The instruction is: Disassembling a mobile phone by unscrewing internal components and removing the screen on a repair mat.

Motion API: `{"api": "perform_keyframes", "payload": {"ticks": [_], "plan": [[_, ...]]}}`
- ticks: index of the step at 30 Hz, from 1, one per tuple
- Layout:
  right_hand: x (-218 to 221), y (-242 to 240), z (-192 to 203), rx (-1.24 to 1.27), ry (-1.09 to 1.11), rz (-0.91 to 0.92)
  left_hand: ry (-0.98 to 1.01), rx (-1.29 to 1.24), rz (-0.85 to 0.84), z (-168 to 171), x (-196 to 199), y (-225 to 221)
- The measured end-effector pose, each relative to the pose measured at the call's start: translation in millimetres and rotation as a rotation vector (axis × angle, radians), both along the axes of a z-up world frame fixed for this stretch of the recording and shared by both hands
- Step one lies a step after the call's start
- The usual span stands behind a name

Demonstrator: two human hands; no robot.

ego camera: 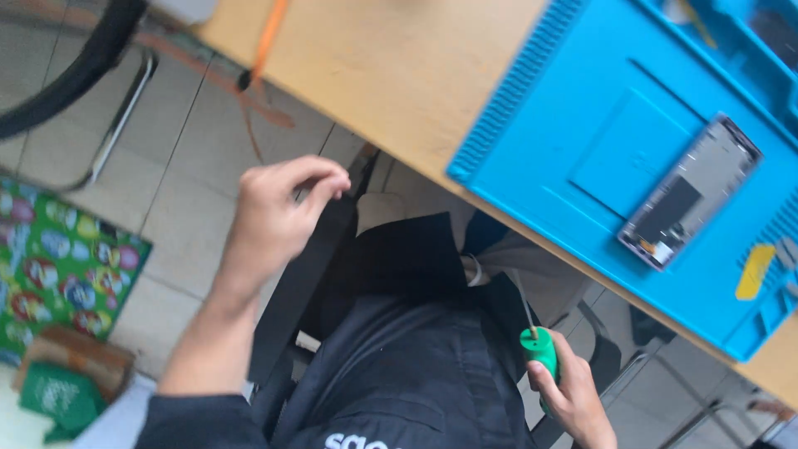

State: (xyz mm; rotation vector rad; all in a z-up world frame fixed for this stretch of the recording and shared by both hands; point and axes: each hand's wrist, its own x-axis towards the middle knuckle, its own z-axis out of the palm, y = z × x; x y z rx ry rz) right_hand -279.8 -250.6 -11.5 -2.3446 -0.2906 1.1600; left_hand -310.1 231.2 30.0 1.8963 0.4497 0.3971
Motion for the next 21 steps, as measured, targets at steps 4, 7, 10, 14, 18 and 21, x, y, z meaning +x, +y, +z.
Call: {"api": "perform_keyframes", "payload": {"ticks": [4,7,10,14,18,21], "plan": [[-11,0,-16,0.285,0.005,-0.170,0.491,0.067,-0.177,-157,-39,75],[-7,-4,-41,0.193,-0.107,0.029,0.599,0.234,-0.282,-405,-51,108],[-10,0,-58,0.057,-0.103,0.152,1.064,-0.011,-0.226,-370,25,98],[-11,22,-45,0.041,-0.090,0.094,0.742,0.188,-0.218,-468,82,124],[-17,53,-11,0.174,-0.077,-0.096,0.005,-0.487,-0.386,-546,184,94],[-21,69,4,0.499,0.002,-0.372,0.267,-0.205,-0.610,-481,136,78]]}}
